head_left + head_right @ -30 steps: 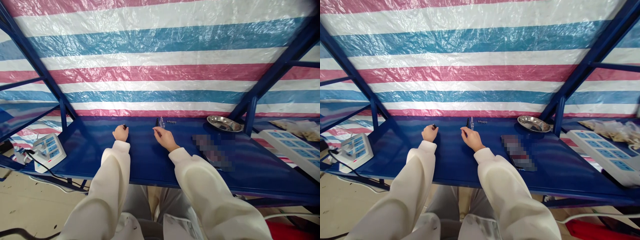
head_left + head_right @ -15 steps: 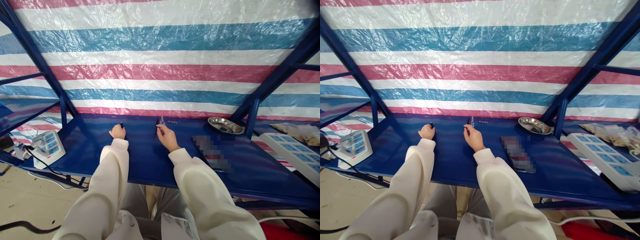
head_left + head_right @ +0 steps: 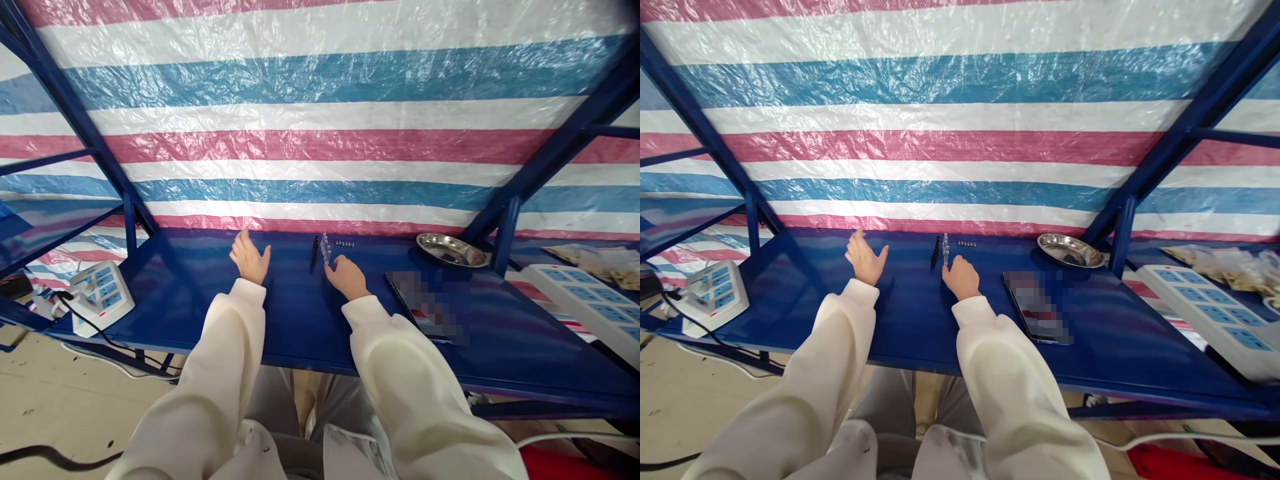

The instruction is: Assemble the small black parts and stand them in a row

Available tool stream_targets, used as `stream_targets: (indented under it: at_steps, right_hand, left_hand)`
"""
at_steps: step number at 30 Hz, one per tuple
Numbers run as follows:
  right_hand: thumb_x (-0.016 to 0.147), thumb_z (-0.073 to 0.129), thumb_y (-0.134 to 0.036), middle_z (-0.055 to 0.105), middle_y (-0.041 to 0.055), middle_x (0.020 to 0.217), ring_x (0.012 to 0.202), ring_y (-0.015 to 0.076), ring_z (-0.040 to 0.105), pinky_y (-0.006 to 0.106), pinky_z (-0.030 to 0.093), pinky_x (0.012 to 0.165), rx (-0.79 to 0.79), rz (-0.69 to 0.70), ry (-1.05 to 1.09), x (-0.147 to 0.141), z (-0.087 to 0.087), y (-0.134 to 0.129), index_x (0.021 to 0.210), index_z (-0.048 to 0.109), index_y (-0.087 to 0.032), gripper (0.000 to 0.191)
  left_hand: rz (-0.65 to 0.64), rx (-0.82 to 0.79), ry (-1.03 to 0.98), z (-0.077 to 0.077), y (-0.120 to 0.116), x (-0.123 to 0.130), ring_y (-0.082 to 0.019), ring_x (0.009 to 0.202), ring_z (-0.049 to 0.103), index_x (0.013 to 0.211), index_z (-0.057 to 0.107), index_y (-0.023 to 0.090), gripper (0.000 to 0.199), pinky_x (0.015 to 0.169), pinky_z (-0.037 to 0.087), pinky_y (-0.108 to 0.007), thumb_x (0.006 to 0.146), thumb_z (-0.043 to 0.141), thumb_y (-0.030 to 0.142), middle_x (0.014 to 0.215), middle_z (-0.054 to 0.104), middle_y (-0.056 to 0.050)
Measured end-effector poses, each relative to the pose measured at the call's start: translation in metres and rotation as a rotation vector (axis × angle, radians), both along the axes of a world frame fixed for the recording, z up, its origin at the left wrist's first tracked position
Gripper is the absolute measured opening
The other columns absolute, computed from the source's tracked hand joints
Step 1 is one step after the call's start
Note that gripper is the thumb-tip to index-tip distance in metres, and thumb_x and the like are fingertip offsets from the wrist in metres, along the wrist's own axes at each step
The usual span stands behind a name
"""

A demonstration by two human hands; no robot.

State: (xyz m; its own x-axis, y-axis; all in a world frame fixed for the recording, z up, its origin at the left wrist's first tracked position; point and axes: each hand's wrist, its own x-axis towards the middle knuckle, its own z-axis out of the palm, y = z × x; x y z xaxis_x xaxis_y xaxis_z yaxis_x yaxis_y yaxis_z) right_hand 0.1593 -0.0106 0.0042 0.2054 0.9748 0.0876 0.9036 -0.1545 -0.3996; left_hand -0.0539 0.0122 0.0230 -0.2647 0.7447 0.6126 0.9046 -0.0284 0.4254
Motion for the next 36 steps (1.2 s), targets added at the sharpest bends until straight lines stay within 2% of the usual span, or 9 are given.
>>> stream_targets:
  at_steps: [2, 5, 8, 12, 17, 20, 24, 28, 36]
  right_hand:
    - [0.085, 0.049, -0.033, 0.064, 0.0167, 0.103, 0.099, 0.0259, 0.06, 0.032, 0.042, 0.077, 0.002, 0.018, -0.032, -0.001, -0.003, 0.002, 0.101, 0.057, -0.012, 0.028]
    - [0.085, 0.05, -0.033, 0.063, 0.0153, 0.107, 0.103, 0.0249, 0.057, 0.032, 0.042, 0.081, -0.003, 0.02, -0.041, -0.001, -0.007, 0.006, 0.102, 0.059, -0.012, 0.028]
    - [0.085, 0.051, -0.034, 0.063, 0.0147, 0.107, 0.104, 0.0243, 0.057, 0.032, 0.042, 0.082, -0.01, 0.021, -0.032, -0.001, -0.009, 0.009, 0.102, 0.06, -0.012, 0.029]
    - [0.084, 0.053, -0.034, 0.064, 0.0135, 0.106, 0.103, 0.0244, 0.058, 0.032, 0.042, 0.081, 0.0, 0.016, -0.011, -0.001, -0.013, 0.013, 0.103, 0.06, -0.013, 0.029]
    - [0.085, 0.053, -0.035, 0.065, 0.0129, 0.105, 0.1, 0.0243, 0.059, 0.032, 0.043, 0.079, 0.016, 0.009, -0.004, -0.001, -0.015, 0.014, 0.103, 0.06, -0.015, 0.028]
    - [0.084, 0.053, -0.035, 0.065, 0.0122, 0.103, 0.099, 0.0245, 0.059, 0.032, 0.042, 0.078, 0.023, 0.002, -0.002, -0.001, -0.016, 0.015, 0.101, 0.06, -0.015, 0.027]
    - [0.084, 0.053, -0.035, 0.066, 0.0107, 0.1, 0.096, 0.0242, 0.06, 0.032, 0.042, 0.075, 0.032, -0.005, -0.001, 0.0, -0.018, 0.017, 0.098, 0.061, -0.016, 0.025]
    - [0.084, 0.053, -0.034, 0.066, 0.0089, 0.097, 0.093, 0.0224, 0.061, 0.03, 0.042, 0.072, 0.044, -0.002, 0.003, 0.0, -0.018, 0.018, 0.095, 0.062, -0.018, 0.022]
    - [0.086, 0.051, -0.031, 0.068, 0.0056, 0.092, 0.088, 0.0204, 0.062, 0.027, 0.038, 0.067, 0.013, 0.061, -0.016, -0.001, -0.011, 0.014, 0.091, 0.063, -0.021, 0.017]
  left_hand:
    - [-0.2, -0.008, 0.095, 0.001, -0.008, 0.016, -0.033, 0.114, 0.044, 0.137, 0.034, 0.015, 0.065, 0.091, 0.034, -0.042, 0.082, 0.051, 0.044, 0.13, 0.044, -0.019]
    - [-0.479, -0.125, 0.297, -0.004, -0.018, 0.041, -0.028, 0.113, 0.044, 0.142, 0.027, 0.02, 0.062, 0.09, 0.034, -0.04, 0.087, 0.04, 0.046, 0.133, 0.043, -0.015]
    - [-0.62, -0.226, 0.456, -0.014, -0.021, 0.054, -0.027, 0.114, 0.042, 0.144, 0.023, 0.024, 0.059, 0.089, 0.035, -0.041, 0.09, 0.036, 0.045, 0.138, 0.039, -0.012]
    - [-0.61, -0.262, 0.52, -0.024, -0.014, 0.056, -0.027, 0.116, 0.041, 0.14, 0.032, 0.028, 0.048, 0.087, 0.035, -0.043, 0.092, 0.034, 0.031, 0.139, 0.04, -0.01]
    - [-0.641, -0.189, 0.54, -0.024, -0.01, 0.054, -0.025, 0.114, 0.043, 0.13, 0.045, 0.025, 0.041, 0.087, 0.034, -0.042, 0.089, 0.043, 0.024, 0.131, 0.047, -0.011]
    - [-0.638, -0.144, 0.523, -0.021, -0.01, 0.055, -0.024, 0.11, 0.046, 0.114, 0.055, 0.019, 0.028, 0.086, 0.034, -0.04, 0.087, 0.05, 0.024, 0.125, 0.052, -0.011]
    - [-0.629, -0.108, 0.48, -0.022, -0.011, 0.055, -0.023, 0.105, 0.049, 0.095, 0.059, 0.018, 0.015, 0.082, 0.034, -0.039, 0.087, 0.047, 0.019, 0.119, 0.056, -0.01]
    - [-0.62, -0.058, 0.325, -0.02, -0.013, 0.053, -0.021, 0.103, 0.05, 0.091, 0.059, 0.02, 0.011, 0.082, 0.033, -0.037, 0.086, 0.049, 0.02, 0.114, 0.058, -0.007]
    - [-0.498, -0.038, -0.087, -0.016, -0.012, 0.042, -0.019, 0.1, 0.051, 0.088, 0.061, 0.022, 0.008, 0.084, 0.036, -0.033, 0.081, 0.059, 0.026, 0.105, 0.059, -0.003]
